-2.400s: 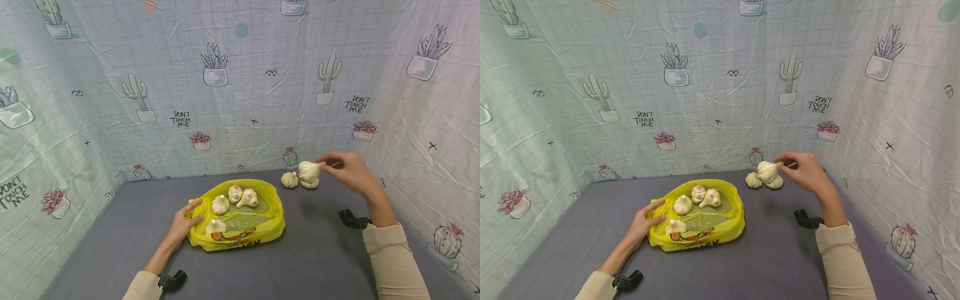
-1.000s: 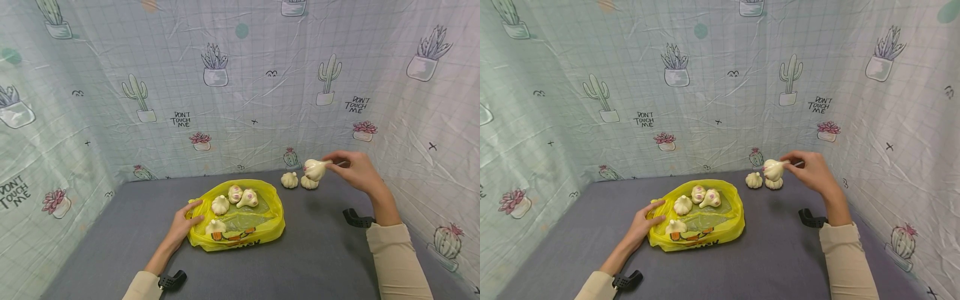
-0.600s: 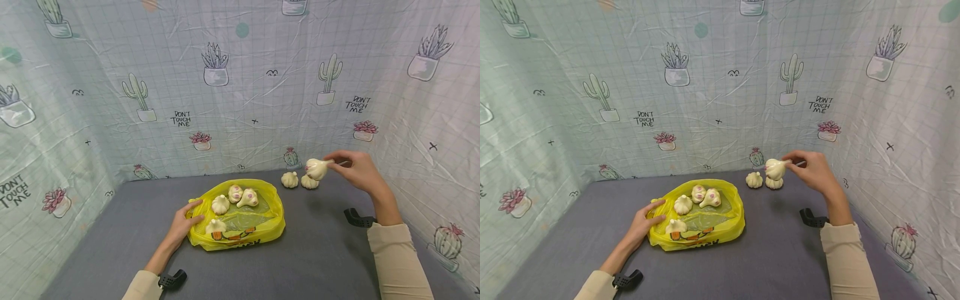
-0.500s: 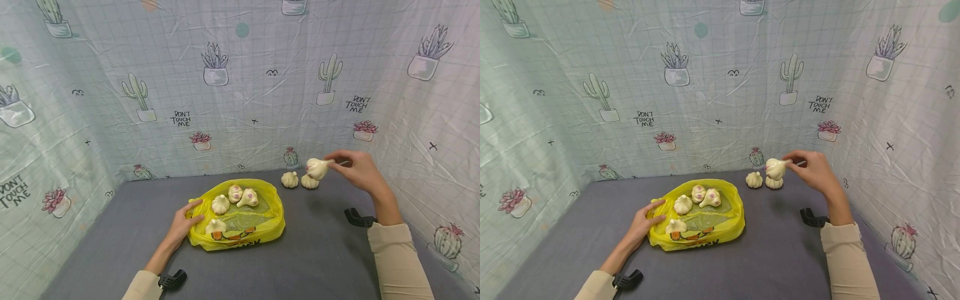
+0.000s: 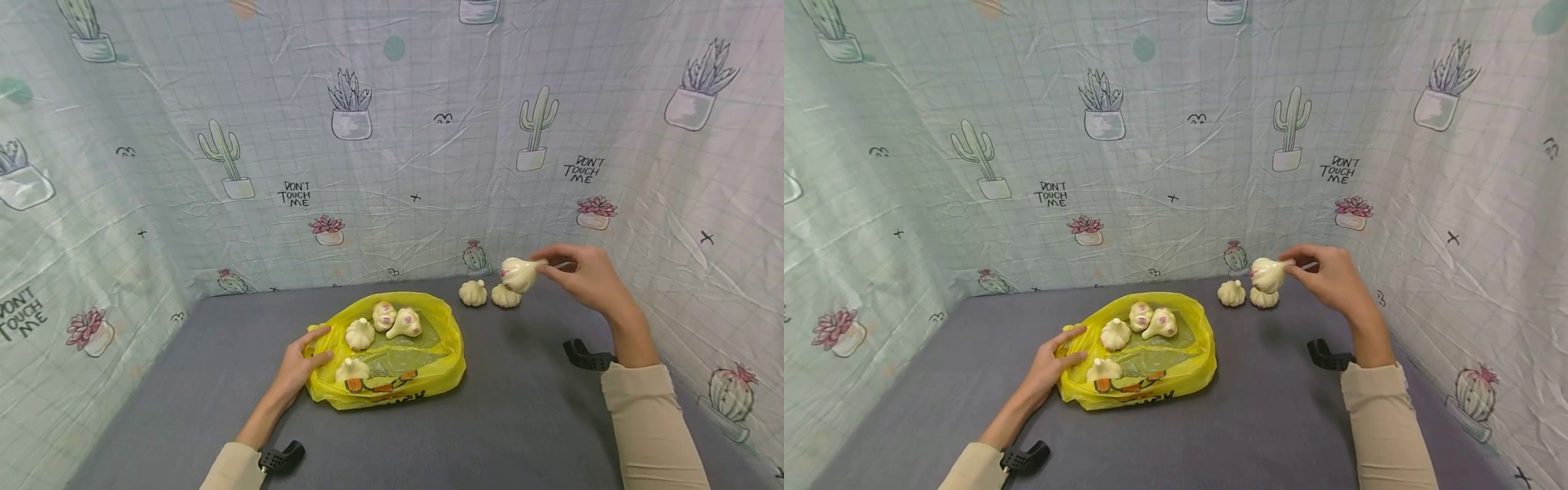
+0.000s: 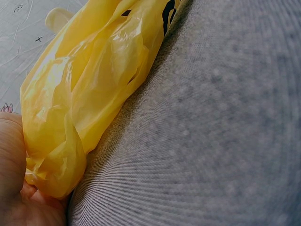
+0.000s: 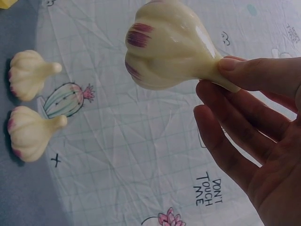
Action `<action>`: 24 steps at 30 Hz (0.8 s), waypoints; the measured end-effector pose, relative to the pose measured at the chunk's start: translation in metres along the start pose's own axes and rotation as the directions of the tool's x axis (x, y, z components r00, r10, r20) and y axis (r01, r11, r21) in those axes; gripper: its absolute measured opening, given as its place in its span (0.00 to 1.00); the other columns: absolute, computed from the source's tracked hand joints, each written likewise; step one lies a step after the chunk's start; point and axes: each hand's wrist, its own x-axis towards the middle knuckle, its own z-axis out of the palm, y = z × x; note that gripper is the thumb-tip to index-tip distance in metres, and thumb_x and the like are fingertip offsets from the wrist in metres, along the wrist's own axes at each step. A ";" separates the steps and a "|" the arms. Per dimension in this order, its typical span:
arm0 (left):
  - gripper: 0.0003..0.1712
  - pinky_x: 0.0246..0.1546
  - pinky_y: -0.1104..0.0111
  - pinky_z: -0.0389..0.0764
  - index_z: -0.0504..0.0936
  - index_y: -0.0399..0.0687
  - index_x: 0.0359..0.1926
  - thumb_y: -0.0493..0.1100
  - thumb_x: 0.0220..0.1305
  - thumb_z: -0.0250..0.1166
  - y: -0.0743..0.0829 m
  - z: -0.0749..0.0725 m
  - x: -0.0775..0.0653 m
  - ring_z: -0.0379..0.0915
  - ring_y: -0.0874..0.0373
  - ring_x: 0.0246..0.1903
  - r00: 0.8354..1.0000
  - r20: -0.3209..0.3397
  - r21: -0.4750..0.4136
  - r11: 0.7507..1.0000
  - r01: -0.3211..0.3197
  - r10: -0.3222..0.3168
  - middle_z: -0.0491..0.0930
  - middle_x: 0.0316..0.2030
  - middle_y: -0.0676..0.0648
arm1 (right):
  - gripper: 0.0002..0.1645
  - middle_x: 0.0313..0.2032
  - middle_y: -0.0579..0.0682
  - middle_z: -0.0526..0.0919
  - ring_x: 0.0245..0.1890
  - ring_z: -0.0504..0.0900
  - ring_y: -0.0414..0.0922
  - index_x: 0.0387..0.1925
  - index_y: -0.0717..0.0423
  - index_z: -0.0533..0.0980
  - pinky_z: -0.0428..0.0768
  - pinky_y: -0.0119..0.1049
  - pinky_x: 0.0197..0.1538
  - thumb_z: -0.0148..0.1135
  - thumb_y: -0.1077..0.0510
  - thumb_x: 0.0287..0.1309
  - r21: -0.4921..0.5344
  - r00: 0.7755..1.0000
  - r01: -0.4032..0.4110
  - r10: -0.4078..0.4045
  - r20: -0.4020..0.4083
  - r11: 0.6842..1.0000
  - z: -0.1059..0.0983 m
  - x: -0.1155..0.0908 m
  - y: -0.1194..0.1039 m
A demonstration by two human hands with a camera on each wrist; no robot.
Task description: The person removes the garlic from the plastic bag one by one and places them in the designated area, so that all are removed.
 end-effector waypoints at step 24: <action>0.34 0.74 0.48 0.63 0.73 0.46 0.73 0.38 0.68 0.68 0.000 0.000 0.000 0.54 0.43 0.79 1.000 0.003 0.007 1.000 0.000 0.000 0.65 0.77 0.40 | 0.11 0.44 0.59 0.89 0.38 0.77 0.19 0.49 0.59 0.87 0.77 0.15 0.40 0.67 0.61 0.67 0.021 1.000 -0.019 0.020 -0.011 1.000 -0.002 0.000 0.004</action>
